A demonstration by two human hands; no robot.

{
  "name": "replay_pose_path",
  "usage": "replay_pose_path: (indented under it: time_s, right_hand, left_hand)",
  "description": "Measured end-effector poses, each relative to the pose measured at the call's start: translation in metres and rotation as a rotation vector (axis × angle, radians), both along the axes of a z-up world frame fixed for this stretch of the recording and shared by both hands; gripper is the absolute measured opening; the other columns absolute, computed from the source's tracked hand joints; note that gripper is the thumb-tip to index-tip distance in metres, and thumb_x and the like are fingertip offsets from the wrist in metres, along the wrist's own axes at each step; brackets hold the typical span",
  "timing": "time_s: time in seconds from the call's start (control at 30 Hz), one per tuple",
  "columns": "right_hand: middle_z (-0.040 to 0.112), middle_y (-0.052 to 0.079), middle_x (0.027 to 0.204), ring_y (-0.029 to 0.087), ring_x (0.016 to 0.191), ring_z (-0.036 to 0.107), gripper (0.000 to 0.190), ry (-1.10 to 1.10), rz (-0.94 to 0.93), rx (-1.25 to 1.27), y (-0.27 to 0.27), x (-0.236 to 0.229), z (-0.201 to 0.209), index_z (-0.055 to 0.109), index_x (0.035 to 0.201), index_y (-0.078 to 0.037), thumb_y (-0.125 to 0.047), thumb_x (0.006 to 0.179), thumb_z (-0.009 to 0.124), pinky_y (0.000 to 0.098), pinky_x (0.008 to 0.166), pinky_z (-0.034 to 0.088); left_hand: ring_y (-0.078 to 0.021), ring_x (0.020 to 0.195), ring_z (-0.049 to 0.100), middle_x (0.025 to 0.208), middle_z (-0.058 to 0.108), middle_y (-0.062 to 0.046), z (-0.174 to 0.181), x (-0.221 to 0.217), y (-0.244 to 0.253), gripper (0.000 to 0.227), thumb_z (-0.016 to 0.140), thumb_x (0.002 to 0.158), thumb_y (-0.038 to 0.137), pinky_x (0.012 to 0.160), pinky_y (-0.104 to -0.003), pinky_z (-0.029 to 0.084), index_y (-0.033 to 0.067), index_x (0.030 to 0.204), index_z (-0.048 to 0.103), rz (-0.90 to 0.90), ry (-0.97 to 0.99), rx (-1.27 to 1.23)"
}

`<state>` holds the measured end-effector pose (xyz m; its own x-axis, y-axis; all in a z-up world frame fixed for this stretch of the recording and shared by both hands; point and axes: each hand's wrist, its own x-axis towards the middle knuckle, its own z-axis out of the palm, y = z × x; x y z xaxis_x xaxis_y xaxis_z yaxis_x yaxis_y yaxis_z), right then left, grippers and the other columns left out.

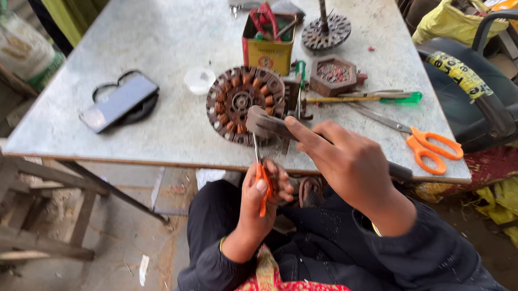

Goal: The person uses orange-handled scissors as a punch and a hammer to tap and adjust components within a copper-wound stator. The person repeatedly positions the scissors in the stator slots and strikes the handle with the hammer to seat or align internal parts.

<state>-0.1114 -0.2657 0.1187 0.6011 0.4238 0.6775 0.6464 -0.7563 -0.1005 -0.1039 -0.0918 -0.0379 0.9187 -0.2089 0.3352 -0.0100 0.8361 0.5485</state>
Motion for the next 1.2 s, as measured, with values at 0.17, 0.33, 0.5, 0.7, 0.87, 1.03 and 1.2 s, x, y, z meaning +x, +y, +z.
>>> replay_pose_path:
  time_s: [0.17,0.33,0.5,0.7,0.87,1.03,1.2]
  right_hand:
    - [0.064,0.005,0.108,0.02,0.082,0.068,0.061,-0.219,0.205,0.247,-0.005,-0.006,0.005,0.048,0.158,-0.027,-0.006,0.105,0.069,0.032,0.071,0.055]
    - [0.061,0.006,0.081,0.023,0.062,0.062,0.059,-0.012,-0.027,-0.084,0.007,0.002,-0.001,0.062,0.145,-0.022,-0.012,0.089,0.078,0.0377,0.056,0.05]
    - [0.063,0.002,0.101,0.019,0.078,0.065,0.052,-0.13,0.151,0.166,-0.003,-0.011,0.009,0.052,0.153,-0.023,-0.015,0.104,0.068,0.0344,0.068,0.051]
    - [0.063,0.006,0.085,0.023,0.064,0.063,0.06,-0.009,0.025,-0.1,0.01,0.002,0.007,0.063,0.145,-0.018,-0.008,0.088,0.076,0.0375,0.057,0.052]
    - [0.064,0.001,0.1,0.019,0.075,0.064,0.05,-0.14,0.119,0.132,-0.007,-0.011,0.012,0.056,0.149,-0.023,-0.012,0.101,0.069,0.0357,0.067,0.051]
    - [0.06,0.007,0.091,0.023,0.072,0.064,0.06,-0.058,0.104,-0.015,0.005,0.003,0.013,0.057,0.151,-0.019,-0.006,0.094,0.071,0.0355,0.063,0.052]
    - [0.065,0.003,0.091,0.02,0.065,0.062,0.058,-0.14,-0.028,-0.05,-0.006,-0.009,0.014,0.06,0.146,-0.024,-0.008,0.092,0.073,0.0358,0.059,0.051]
  left_hand:
    - [-0.0183,0.092,0.068,0.11,0.058,-0.012,0.002,-0.002,0.002,0.046,0.07,0.094,0.035,0.079,-0.031,0.061,0.0024,0.118,0.049,-0.018,0.011,-0.001]
    - [-0.0174,0.091,0.067,0.111,0.057,-0.012,0.003,-0.005,0.005,0.045,0.07,0.095,0.035,0.078,-0.03,0.06,0.0025,0.117,0.048,-0.024,0.047,-0.006]
    - [-0.0172,0.091,0.067,0.109,0.057,-0.012,0.007,-0.004,0.006,0.043,0.07,0.095,0.034,0.08,-0.031,0.06,0.0027,0.115,0.049,-0.039,0.026,-0.043]
    - [-0.0155,0.091,0.066,0.109,0.057,-0.011,0.005,-0.007,0.006,0.039,0.069,0.096,0.033,0.079,-0.031,0.06,0.0035,0.114,0.049,-0.015,0.092,-0.016]
    - [-0.0154,0.088,0.066,0.109,0.057,-0.01,0.006,-0.003,0.009,0.036,0.067,0.097,0.032,0.078,-0.03,0.06,0.0042,0.114,0.05,-0.055,0.076,-0.044]
    - [-0.0151,0.09,0.064,0.107,0.056,-0.01,0.002,-0.001,0.009,0.033,0.066,0.097,0.03,0.079,-0.029,0.059,0.0045,0.112,0.05,-0.038,0.108,-0.003]
    - [-0.0151,0.088,0.063,0.104,0.055,-0.009,0.008,-0.003,0.013,0.031,0.063,0.098,0.031,0.077,-0.029,0.058,0.005,0.11,0.051,-0.053,0.097,-0.033]
